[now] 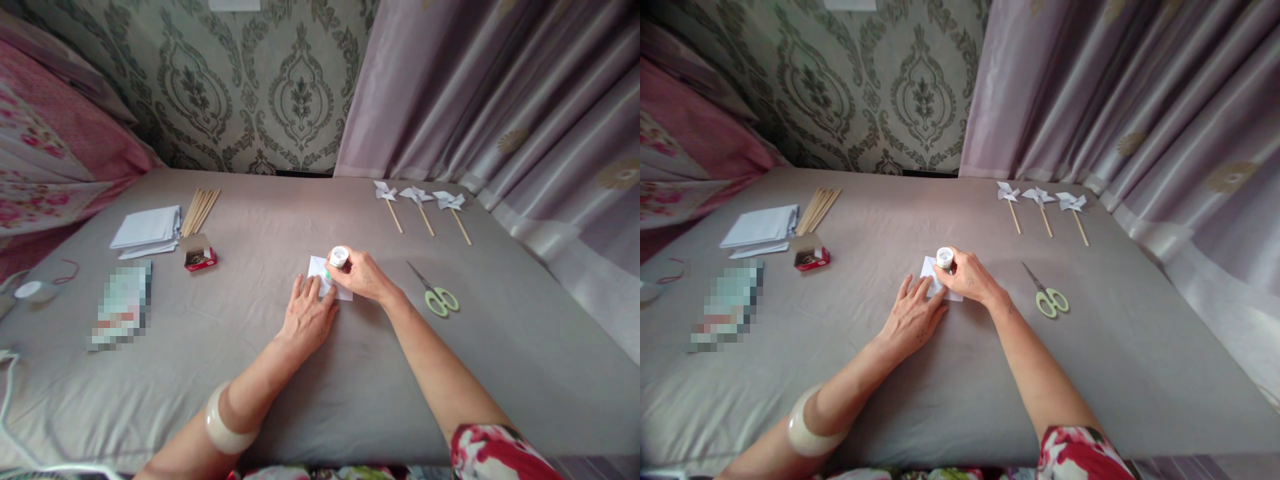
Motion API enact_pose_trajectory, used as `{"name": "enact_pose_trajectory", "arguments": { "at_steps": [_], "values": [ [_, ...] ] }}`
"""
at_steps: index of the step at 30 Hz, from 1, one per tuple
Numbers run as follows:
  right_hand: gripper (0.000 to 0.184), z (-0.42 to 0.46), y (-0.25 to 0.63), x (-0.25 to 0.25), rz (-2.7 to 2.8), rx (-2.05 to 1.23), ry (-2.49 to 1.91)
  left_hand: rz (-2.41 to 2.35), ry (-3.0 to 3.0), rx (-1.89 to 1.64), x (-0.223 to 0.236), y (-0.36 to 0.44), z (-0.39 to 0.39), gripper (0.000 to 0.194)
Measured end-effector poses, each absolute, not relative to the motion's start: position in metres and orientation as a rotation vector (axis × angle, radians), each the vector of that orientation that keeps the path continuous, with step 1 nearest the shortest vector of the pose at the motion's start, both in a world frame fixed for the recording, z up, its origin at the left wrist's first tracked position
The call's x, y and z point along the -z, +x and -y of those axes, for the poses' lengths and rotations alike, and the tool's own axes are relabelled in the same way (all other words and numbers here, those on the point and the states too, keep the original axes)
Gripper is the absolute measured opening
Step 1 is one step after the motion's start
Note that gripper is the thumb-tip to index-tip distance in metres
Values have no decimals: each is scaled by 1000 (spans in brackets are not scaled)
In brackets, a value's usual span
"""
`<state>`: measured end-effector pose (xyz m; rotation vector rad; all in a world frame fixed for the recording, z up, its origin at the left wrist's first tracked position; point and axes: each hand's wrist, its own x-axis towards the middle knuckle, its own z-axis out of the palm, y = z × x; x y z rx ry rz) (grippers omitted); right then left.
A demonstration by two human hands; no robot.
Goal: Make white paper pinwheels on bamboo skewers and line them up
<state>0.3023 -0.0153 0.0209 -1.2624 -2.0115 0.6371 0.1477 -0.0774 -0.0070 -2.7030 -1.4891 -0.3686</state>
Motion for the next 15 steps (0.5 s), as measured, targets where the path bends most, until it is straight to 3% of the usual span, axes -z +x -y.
{"name": "enact_pose_trajectory", "arguments": {
  "at_steps": [15],
  "values": [
    [17,14,301,-23,1999,-650,-1230,1485,-2704,382,6,148,78,36]
  ]
}}
